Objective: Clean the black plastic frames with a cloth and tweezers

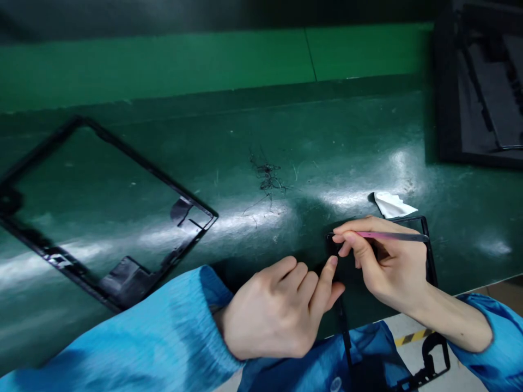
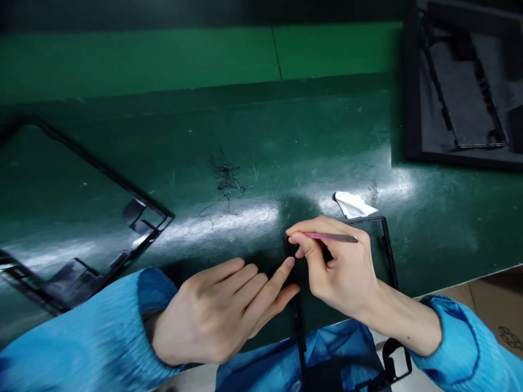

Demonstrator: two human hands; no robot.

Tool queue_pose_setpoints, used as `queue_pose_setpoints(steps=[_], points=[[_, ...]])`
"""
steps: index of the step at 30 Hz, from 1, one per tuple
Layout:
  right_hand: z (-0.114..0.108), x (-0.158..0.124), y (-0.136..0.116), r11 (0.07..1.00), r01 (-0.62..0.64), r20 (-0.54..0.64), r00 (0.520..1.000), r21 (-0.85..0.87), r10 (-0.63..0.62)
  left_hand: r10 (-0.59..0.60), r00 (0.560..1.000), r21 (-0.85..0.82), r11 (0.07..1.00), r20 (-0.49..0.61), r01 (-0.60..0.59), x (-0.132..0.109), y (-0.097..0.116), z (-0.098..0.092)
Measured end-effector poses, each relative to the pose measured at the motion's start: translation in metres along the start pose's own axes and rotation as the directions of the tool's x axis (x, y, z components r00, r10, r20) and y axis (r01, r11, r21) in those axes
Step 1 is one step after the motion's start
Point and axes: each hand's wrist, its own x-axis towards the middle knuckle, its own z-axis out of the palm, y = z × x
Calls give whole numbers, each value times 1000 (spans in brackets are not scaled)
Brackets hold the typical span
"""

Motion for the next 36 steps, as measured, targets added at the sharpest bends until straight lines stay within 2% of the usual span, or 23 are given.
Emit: queue_pose_setpoints(steps=[3,8,19,36], points=[[0,-1,0,999,-32,-16,999,-1,32,6,1000,1,1000,-2,-6,0,0,0],[0,0,1,1000,-3,20,1000,3,3,2,1000,0,1000,2,-2,-1,0,-1],[-1,1,-1,999,-40,11,999,15,40,7,1000,4,1000,1,-7,-4,0,1],[0,2,-1,999,-32,16,999,31,31,5,1000,3,1000,5,-5,-2,0,-1]])
